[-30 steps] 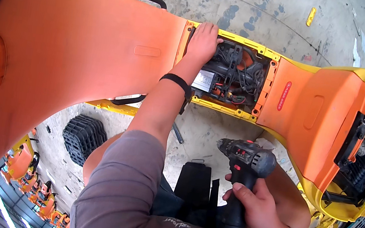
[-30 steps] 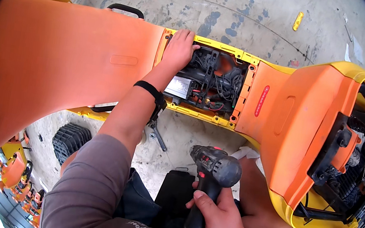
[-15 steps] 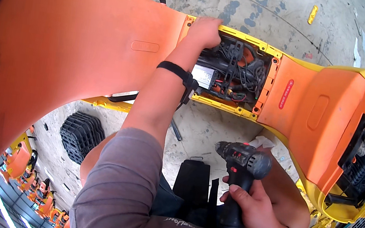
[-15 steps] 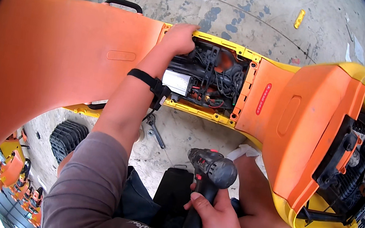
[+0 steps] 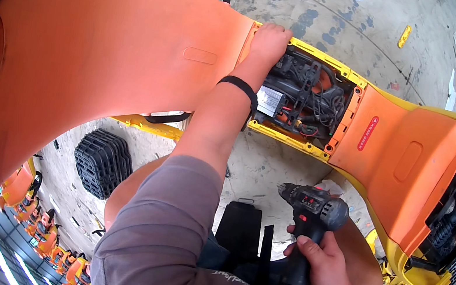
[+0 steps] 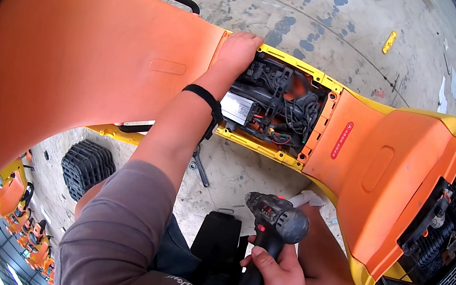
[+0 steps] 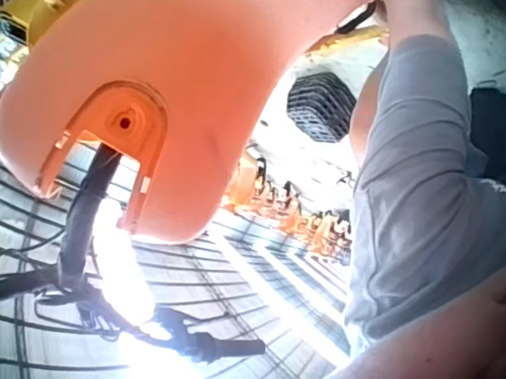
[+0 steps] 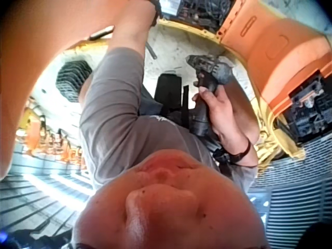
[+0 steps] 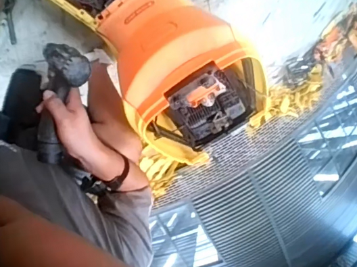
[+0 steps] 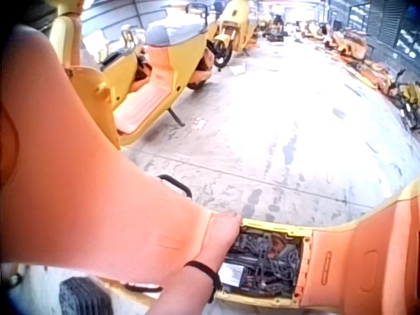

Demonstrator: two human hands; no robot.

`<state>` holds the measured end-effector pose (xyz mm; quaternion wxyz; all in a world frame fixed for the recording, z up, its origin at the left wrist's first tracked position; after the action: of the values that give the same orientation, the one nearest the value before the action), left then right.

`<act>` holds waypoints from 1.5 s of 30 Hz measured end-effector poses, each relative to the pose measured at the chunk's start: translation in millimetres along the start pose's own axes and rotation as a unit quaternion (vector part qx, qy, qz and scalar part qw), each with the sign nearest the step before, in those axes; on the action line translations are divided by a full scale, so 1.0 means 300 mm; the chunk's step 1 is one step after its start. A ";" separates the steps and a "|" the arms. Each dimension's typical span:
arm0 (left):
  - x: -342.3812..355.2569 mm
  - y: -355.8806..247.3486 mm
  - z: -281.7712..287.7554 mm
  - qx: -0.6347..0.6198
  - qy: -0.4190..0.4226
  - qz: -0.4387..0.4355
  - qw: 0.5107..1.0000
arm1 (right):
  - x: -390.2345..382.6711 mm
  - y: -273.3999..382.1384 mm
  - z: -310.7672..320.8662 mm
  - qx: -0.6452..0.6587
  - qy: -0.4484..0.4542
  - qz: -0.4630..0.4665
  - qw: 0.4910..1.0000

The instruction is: The person works on the internal components of a yellow electric scooter, using a power drill to remove or secure fasteners and handling wires and connectors near the battery.

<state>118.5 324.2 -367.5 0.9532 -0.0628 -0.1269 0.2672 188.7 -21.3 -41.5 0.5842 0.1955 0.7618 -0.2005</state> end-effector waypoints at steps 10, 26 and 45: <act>0.007 -0.005 -0.011 0.032 0.021 -0.023 0.999 | 0.000 0.012 -0.010 0.012 -0.020 0.012 1.000; 0.006 -0.004 -0.034 0.034 -0.010 -0.025 0.999 | -0.010 0.103 -0.066 -0.009 -0.009 -0.008 1.000; -0.035 0.007 -0.066 -0.056 -0.092 -0.006 0.994 | -0.019 0.299 -0.105 -0.011 -0.102 0.069 0.992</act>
<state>114.3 319.4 -389.2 0.9342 -0.0904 -0.2291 0.2581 212.2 70.9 -35.4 0.6733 0.2200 0.6849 -0.1706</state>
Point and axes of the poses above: each hand's wrist, its own x-axis towards the middle knuckle, its own z-axis out of the back of the hand, y = z × x, the point moved 2 cm from there along x, towards the middle knuckle, and after that the axes turned 15 degrees about -z, right-handed, at the moved point
